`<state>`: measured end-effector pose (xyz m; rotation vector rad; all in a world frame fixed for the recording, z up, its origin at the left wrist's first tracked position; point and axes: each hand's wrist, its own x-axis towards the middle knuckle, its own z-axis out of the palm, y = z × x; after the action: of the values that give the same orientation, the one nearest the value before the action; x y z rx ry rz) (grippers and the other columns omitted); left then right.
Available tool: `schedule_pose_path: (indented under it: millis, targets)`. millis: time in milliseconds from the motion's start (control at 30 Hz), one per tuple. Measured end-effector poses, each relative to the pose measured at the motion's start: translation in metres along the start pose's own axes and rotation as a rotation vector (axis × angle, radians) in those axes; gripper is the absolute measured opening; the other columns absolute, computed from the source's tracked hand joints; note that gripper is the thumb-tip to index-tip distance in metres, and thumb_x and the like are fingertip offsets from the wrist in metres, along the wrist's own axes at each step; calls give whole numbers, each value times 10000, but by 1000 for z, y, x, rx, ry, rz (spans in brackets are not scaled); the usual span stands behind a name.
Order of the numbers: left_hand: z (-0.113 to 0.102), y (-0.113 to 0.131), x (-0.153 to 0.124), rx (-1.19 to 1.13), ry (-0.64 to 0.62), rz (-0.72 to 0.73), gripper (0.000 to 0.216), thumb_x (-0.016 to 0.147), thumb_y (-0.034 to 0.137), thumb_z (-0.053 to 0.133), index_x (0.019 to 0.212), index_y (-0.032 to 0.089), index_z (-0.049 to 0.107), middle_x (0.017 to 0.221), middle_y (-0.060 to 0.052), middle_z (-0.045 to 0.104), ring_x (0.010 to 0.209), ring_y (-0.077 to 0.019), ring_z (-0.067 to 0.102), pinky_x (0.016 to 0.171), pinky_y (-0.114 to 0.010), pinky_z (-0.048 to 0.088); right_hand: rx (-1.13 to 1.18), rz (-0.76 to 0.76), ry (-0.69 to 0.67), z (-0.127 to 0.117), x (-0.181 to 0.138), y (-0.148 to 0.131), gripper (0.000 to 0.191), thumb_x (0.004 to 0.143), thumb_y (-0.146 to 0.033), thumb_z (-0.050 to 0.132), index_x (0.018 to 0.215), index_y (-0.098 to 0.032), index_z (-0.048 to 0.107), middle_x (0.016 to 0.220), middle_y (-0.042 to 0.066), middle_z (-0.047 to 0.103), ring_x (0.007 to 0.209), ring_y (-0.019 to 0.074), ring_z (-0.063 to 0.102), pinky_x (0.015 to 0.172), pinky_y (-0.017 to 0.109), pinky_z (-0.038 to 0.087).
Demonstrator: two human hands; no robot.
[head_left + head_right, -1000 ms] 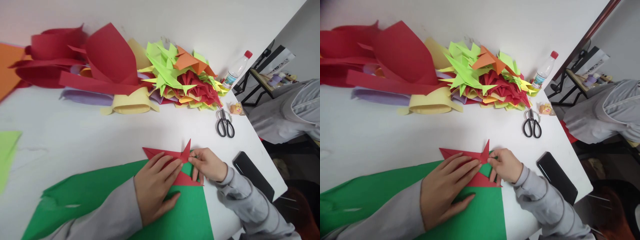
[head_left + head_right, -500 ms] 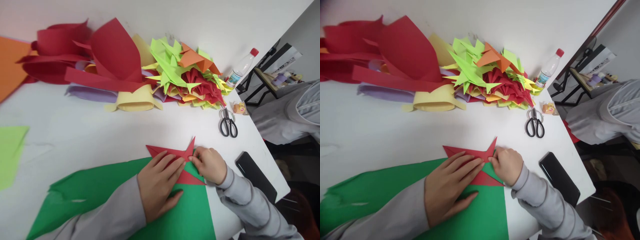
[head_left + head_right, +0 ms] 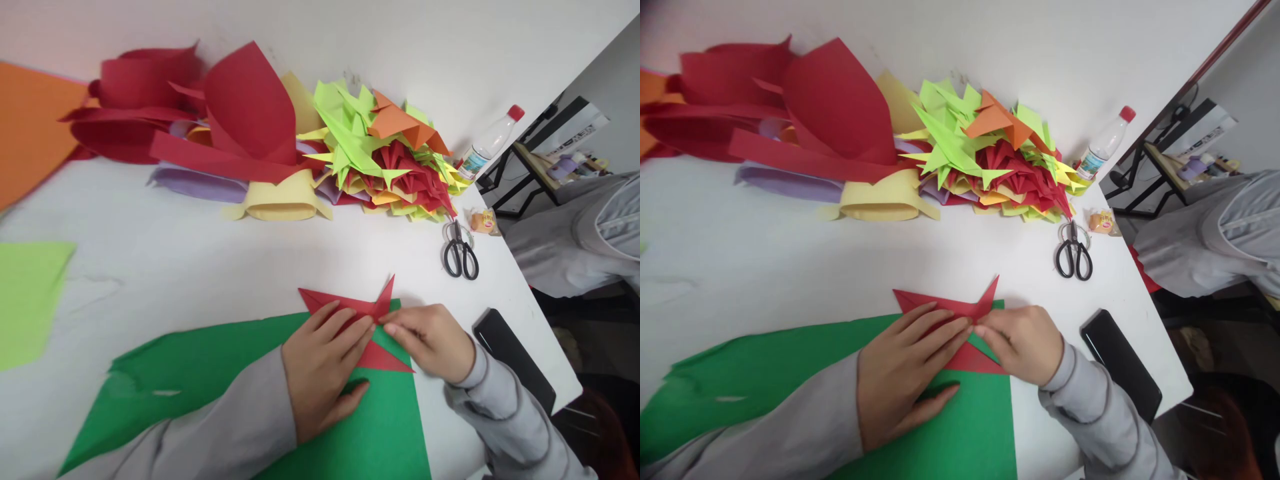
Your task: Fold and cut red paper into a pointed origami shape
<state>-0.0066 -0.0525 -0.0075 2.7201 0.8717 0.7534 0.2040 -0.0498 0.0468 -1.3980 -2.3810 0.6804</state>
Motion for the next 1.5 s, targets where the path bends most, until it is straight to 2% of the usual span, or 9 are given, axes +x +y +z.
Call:
schedule_pose_path:
  millis: [100,233,500,700,933,1133,1333,1400,1500]
  targets:
    - [0,1,1,-18,8,-7,464,797,365,562,1155,75,614,1161,-120,652,1082,-315,510,1035,-521,356,-257,-91,-70,2,-7,-11,308,978,-307,405,863,-172,657,960,80,749,651,129,671,574,216,460]
    - [1,2,1,-31,30,-17,438,795,341,554,1149,90,615,1135,-113,657,1070,-309,506,1020,-520,369,-519,-186,-63,9,-9,-20,291,948,-280,448,743,-162,618,1108,108,715,490,127,630,418,251,361]
    - [7,7,2,-47,60,-78,442,705,334,627,1087,111,642,1097,-88,658,1066,-300,508,1054,-504,334,-600,-252,7,15,-3,-25,270,927,-235,443,703,-172,580,1004,110,745,419,141,595,378,278,290]
    - [5,10,6,-57,98,-93,388,729,265,575,1070,97,648,1066,-105,666,1045,-289,534,1048,-504,372,-646,-263,7,20,-3,-30,186,851,-210,495,683,-169,561,997,152,739,399,146,573,380,263,281]
    - [4,3,1,-141,230,-56,270,851,159,471,1035,74,650,1097,-114,694,1077,-242,581,1077,-452,381,-583,-174,-1,12,-3,-28,277,890,-244,479,642,-170,577,980,108,751,402,124,562,394,262,241]
    - [6,0,-2,-118,209,-51,317,861,208,479,1112,75,622,1139,-135,676,1070,-248,590,1057,-474,415,-529,-140,-32,6,-2,-23,303,917,-256,450,673,-173,610,724,55,749,422,118,560,419,275,201]
    - [0,3,3,-40,150,-77,285,837,208,472,1011,95,666,1153,-159,647,1040,-278,583,1030,-527,406,-493,-159,-14,9,-2,-24,291,902,-233,453,666,-162,609,818,79,756,411,103,516,440,268,181]
    - [0,2,3,-68,155,-87,286,830,196,459,999,106,671,1154,-155,643,1045,-276,578,1032,-528,400,-423,-101,-18,6,-1,-21,312,906,-243,448,652,-168,611,708,53,733,414,97,498,451,259,198]
    - [0,-1,4,-116,154,-84,287,840,184,440,993,125,676,1139,-136,650,1036,-254,580,1045,-514,388,-213,115,-56,-2,4,-11,417,922,-292,446,540,-179,567,451,-23,560,391,75,410,470,228,249]
